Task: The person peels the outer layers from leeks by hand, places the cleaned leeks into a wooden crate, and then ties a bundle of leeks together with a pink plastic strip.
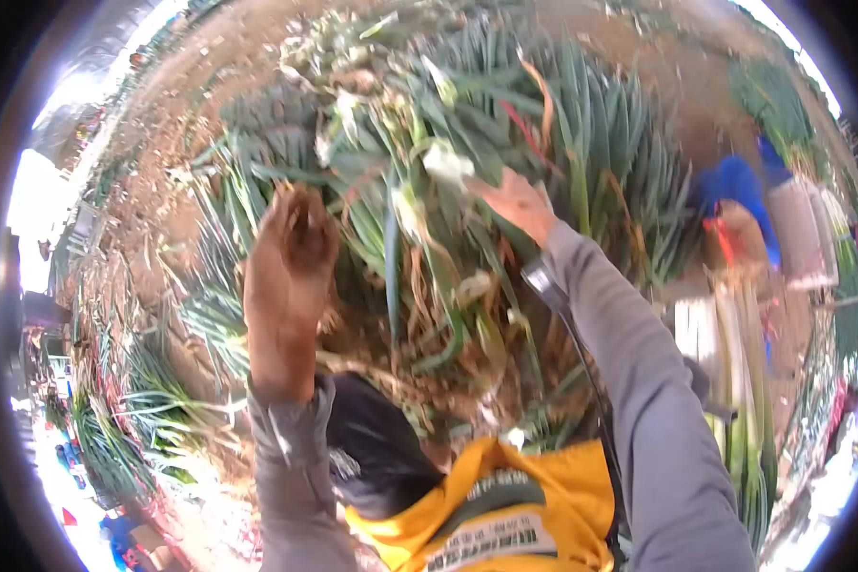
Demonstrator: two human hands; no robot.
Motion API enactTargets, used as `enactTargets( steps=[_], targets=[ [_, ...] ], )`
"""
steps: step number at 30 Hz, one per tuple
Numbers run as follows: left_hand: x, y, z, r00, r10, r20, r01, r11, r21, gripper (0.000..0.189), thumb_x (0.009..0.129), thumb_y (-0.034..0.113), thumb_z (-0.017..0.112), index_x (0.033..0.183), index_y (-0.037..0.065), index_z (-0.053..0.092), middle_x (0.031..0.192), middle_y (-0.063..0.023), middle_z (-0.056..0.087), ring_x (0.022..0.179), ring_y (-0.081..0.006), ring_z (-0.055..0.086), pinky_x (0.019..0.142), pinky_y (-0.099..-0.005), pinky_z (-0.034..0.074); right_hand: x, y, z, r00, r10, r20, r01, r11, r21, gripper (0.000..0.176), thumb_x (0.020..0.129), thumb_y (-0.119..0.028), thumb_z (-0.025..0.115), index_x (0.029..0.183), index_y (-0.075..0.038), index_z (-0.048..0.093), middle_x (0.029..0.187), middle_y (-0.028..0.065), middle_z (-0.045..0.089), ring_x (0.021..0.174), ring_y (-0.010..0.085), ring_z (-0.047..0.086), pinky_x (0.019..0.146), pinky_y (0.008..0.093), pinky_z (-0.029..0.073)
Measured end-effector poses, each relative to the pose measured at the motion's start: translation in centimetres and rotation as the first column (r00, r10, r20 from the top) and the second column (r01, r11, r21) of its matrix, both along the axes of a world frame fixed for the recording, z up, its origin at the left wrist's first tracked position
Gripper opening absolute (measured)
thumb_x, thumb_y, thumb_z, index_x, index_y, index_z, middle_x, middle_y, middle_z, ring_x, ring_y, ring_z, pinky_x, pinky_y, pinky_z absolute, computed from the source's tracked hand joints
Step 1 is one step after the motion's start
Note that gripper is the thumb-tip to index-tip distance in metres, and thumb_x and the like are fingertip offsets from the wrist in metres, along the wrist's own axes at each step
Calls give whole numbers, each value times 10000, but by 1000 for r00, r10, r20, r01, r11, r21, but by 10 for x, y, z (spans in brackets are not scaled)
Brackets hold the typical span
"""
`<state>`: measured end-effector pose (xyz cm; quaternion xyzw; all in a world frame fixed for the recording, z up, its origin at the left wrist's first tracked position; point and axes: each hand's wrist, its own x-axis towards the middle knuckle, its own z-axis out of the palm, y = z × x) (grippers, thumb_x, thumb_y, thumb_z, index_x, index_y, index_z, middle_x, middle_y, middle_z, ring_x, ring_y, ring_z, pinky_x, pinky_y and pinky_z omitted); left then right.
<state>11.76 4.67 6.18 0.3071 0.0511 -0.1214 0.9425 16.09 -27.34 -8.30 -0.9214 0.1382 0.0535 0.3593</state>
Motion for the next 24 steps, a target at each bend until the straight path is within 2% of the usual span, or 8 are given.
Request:
enactTargets(
  steps=[1,5,8,12,15,17,19,24],
  targets=[
    [-11,-3,-10,1000,-5,-28,5,1000,10,197,1027,199,600,1136,38,631,1030,-52,670,944,-170,653,845,-334,563,-14,15,-8,987,-17,-157,43,986,161,1301,755,-830,617,1519,140,207,1525,351,357,1414,444,399,1172,428,341],
    [-24,-14,-59,983,93,-157,-80,993,91,163,1029,167,591,1119,35,620,973,-48,683,898,-177,674,832,-338,571,-65,95,-20,979,113,-173,-126,990,-67,1313,689,-848,659,1595,-33,171,1530,375,314,1393,468,408,1143,497,350],
    [-39,-6,-88,928,22,-372,16,995,101,153,1036,170,578,1115,41,604,967,-25,667,856,-132,637,807,-309,552,-85,127,-90,921,146,362,42,885,-465,1261,669,-587,839,1587,-27,182,1387,359,458,1189,499,526,1058,624,320],
    [-67,-21,-40,994,107,-35,-94,962,257,166,1039,184,567,1120,42,594,951,-2,601,826,-96,542,790,-253,465,-57,116,-112,944,-3,329,117,937,-328,914,751,-268,772,1476,58,321,1081,309,658,993,465,641,963,571,411],
    [-94,-13,-24,999,19,-51,-9,982,187,180,1038,189,572,1134,37,592,955,-2,600,833,-95,544,790,-254,466,-69,71,-92,988,-32,149,31,999,10,400,787,-197,715,1072,51,583,855,284,673,863,479,649,796,549,482],
    [-113,1,-21,995,-29,-95,38,994,98,199,1045,188,563,1157,31,611,990,-11,619,857,-96,561,782,-257,472,-109,63,-52,969,202,141,-202,979,-13,326,846,-211,700,1021,52,619,795,220,669,767,382,677,651,483,529],
    [-142,11,-10,992,-3,-122,19,991,136,213,1048,176,560,1186,28,628,996,-25,641,842,-105,582,756,-256,489,-181,67,-21,904,400,-147,-381,913,145,294,935,-182,653,1085,65,599,803,104,647,597,143,614,479,273,516],
    [-161,31,-5,989,44,-140,-27,992,124,214,1038,154,578,1200,26,635,976,-48,671,815,-111,617,726,-257,518,-256,69,-26,710,548,-442,-519,832,198,369,833,-278,672,951,69,623,880,242,670,855,362,675,798,468,526]
  ],
)
